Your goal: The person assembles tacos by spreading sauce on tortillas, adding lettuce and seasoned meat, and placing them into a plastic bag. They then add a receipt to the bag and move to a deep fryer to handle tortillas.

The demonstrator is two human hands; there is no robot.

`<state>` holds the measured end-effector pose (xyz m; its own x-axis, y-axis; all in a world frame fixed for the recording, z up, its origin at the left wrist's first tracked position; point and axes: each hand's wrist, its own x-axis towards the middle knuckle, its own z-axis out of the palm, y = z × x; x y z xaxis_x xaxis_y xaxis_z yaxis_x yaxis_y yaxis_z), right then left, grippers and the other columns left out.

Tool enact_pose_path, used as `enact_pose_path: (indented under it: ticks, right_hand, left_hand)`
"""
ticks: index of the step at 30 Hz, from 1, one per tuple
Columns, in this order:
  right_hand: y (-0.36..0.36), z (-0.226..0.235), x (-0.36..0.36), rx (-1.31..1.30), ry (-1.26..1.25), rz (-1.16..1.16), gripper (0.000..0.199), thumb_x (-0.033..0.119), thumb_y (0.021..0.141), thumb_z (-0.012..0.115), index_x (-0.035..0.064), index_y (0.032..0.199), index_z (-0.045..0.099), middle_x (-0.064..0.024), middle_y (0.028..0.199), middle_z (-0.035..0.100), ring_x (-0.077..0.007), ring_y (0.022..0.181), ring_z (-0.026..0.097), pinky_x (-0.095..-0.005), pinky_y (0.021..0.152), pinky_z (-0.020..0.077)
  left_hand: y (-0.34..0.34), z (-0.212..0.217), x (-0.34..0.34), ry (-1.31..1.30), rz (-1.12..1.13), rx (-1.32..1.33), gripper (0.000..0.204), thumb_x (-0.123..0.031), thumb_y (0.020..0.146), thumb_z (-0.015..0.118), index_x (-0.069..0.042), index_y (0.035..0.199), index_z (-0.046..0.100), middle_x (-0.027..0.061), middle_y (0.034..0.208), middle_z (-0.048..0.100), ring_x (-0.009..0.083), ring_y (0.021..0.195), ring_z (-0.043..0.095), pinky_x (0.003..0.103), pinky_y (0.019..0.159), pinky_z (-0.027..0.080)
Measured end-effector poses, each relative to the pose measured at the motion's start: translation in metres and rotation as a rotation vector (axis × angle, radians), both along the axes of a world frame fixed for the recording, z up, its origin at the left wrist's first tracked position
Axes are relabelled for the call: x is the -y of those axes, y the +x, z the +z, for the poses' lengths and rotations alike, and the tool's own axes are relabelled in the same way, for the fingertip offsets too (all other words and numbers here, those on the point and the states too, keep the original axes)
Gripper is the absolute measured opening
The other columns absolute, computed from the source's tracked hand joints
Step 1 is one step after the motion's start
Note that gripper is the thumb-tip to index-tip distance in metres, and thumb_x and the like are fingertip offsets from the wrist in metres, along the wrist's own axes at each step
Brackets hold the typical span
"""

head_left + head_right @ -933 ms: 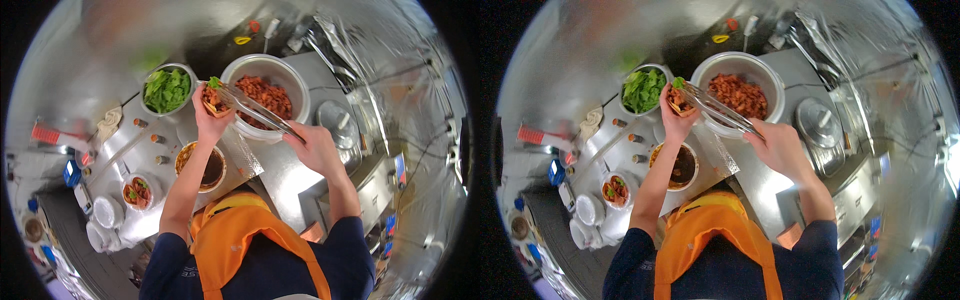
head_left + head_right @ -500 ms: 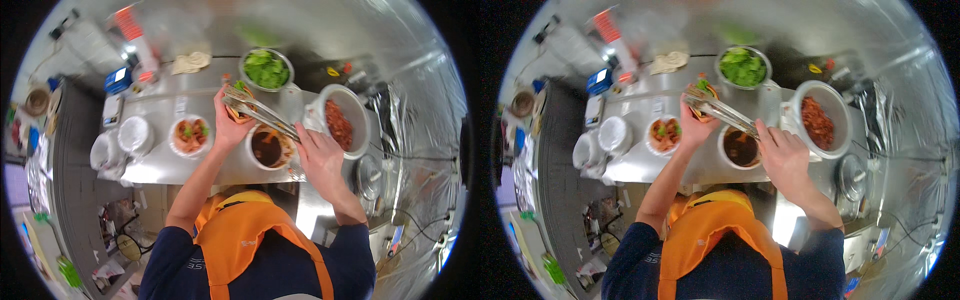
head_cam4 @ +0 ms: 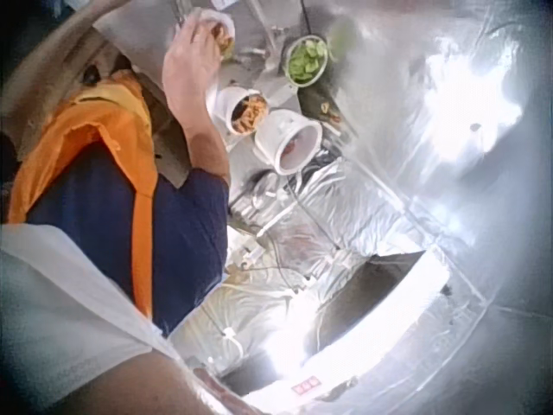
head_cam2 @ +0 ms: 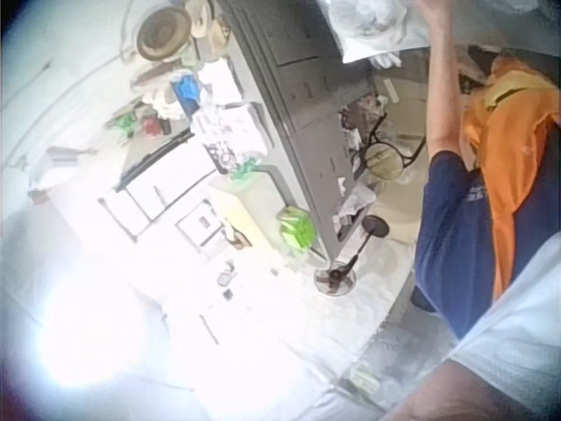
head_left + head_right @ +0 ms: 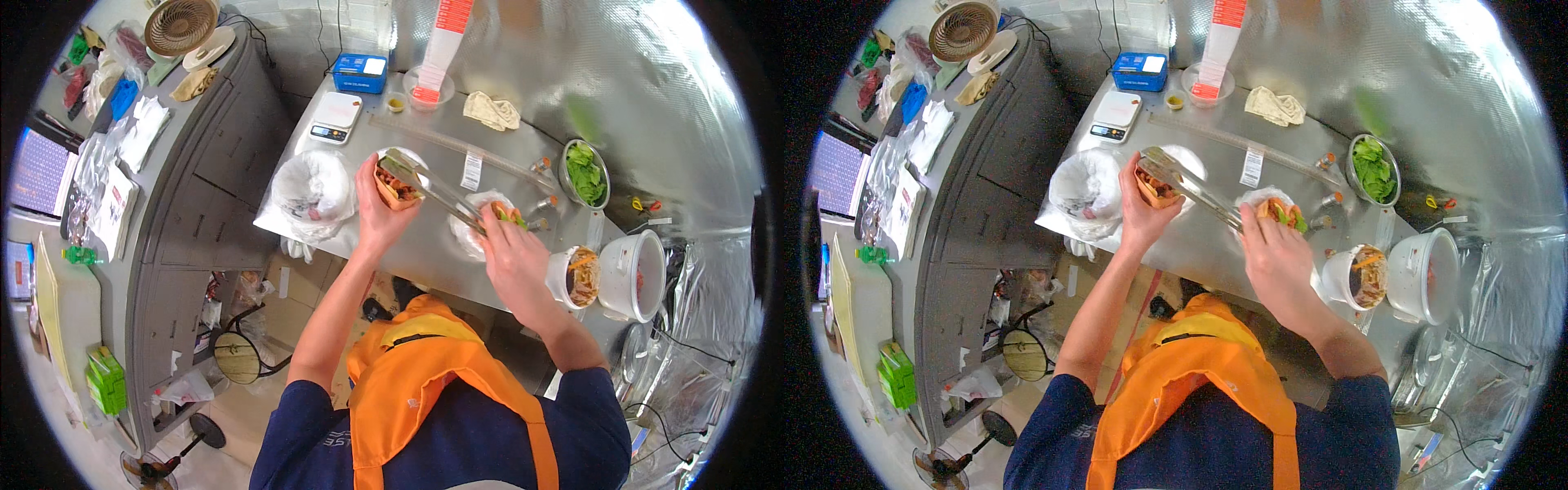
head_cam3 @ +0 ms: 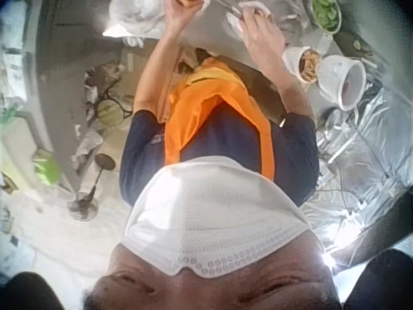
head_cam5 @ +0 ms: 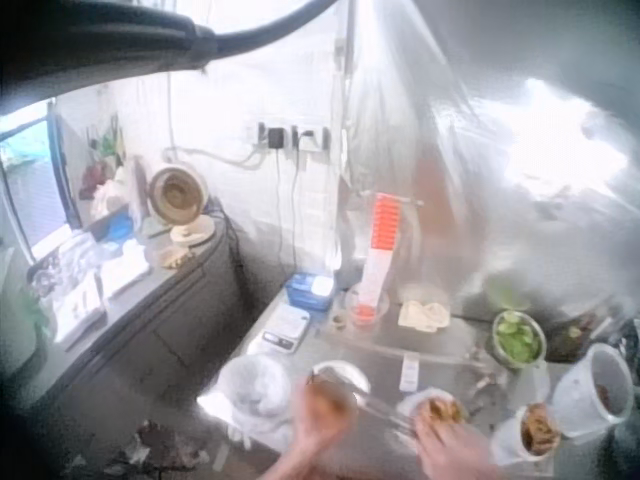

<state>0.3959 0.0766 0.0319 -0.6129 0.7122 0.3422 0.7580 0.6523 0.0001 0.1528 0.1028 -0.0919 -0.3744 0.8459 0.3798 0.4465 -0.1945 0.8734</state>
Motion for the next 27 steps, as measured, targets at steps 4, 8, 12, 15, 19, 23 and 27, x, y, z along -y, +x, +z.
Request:
enact_pose_path:
  ticks: [4,8,12,15,19,23,27]
  right_hand:
    - [-0.059,-0.037,-0.033,0.030,-0.034,-0.017,0.043,0.017,0.092,0.070,0.0041,0.132,0.064,-0.0052,0.090,0.063,-0.0204,0.081,0.066,-0.0329,0.071,0.0523]
    - [-0.122,-0.066,-0.075,0.005,-0.160,0.002,0.045,0.016,0.094,0.067,-0.0012,0.135,0.060,-0.0085,0.088,0.065,-0.0223,0.076,0.069,-0.0334,0.065,0.0552]
    - [-0.189,-0.107,-0.110,-0.113,-0.338,0.018,0.052,0.008,0.086,0.067,-0.0119,0.132,0.057,-0.0125,0.086,0.067,-0.0223,0.069,0.070,-0.0328,0.058,0.0552]
    - [-0.230,-0.138,-0.133,-0.127,-0.440,-0.061,0.044,0.014,0.097,0.063,-0.0125,0.132,0.055,-0.0140,0.084,0.067,-0.0250,0.070,0.070,-0.0349,0.058,0.0554]
    - [-0.275,-0.188,-0.162,-0.207,-0.556,-0.226,0.045,0.010,0.095,0.063,-0.0149,0.131,0.053,-0.0181,0.085,0.069,-0.0284,0.069,0.072,-0.0375,0.055,0.0551]
    - [-0.302,-0.212,-0.185,-0.287,-0.637,-0.317,0.046,0.010,0.094,0.063,-0.0166,0.130,0.053,-0.0203,0.086,0.069,-0.0326,0.070,0.072,-0.0402,0.057,0.0561]
    - [-0.322,-0.230,-0.202,-0.285,-0.593,-0.423,0.044,0.010,0.094,0.062,-0.0172,0.128,0.053,-0.0216,0.087,0.070,-0.0358,0.071,0.072,-0.0436,0.059,0.0566]
  left_hand:
    - [-0.058,-0.016,-0.023,-0.047,0.015,-0.015,0.106,-0.006,0.068,0.091,0.000,0.155,0.030,0.0159,0.139,0.042,0.0302,0.129,0.050,0.039,0.111,0.045]
    - [-0.125,-0.029,-0.057,-0.175,0.040,-0.208,0.103,-0.006,0.068,0.090,-0.001,0.153,0.032,0.0167,0.138,0.043,0.0316,0.127,0.051,0.040,0.109,0.046]
    - [-0.199,-0.049,-0.108,-0.229,-0.086,-0.313,0.100,-0.009,0.065,0.093,-0.001,0.149,0.040,0.0176,0.136,0.047,0.0331,0.125,0.054,0.041,0.108,0.048]
    - [-0.239,-0.071,-0.160,-0.266,-0.214,-0.361,0.097,-0.008,0.063,0.092,-0.003,0.146,0.043,0.0177,0.135,0.050,0.0351,0.125,0.053,0.042,0.108,0.046]
    - [-0.273,-0.114,-0.226,-0.366,-0.383,-0.399,0.099,-0.011,0.062,0.092,-0.006,0.147,0.044,0.0160,0.139,0.051,0.0375,0.131,0.050,0.051,0.109,0.043]
    - [-0.293,-0.149,-0.279,-0.413,-0.470,-0.545,0.099,-0.015,0.061,0.093,-0.014,0.148,0.046,0.0114,0.141,0.052,0.0379,0.135,0.049,0.071,0.108,0.032]
    - [-0.301,-0.176,-0.327,-0.335,-0.631,-0.606,0.105,-0.020,0.060,0.096,-0.013,0.150,0.042,0.0151,0.142,0.050,0.0366,0.135,0.046,0.056,0.116,0.029]
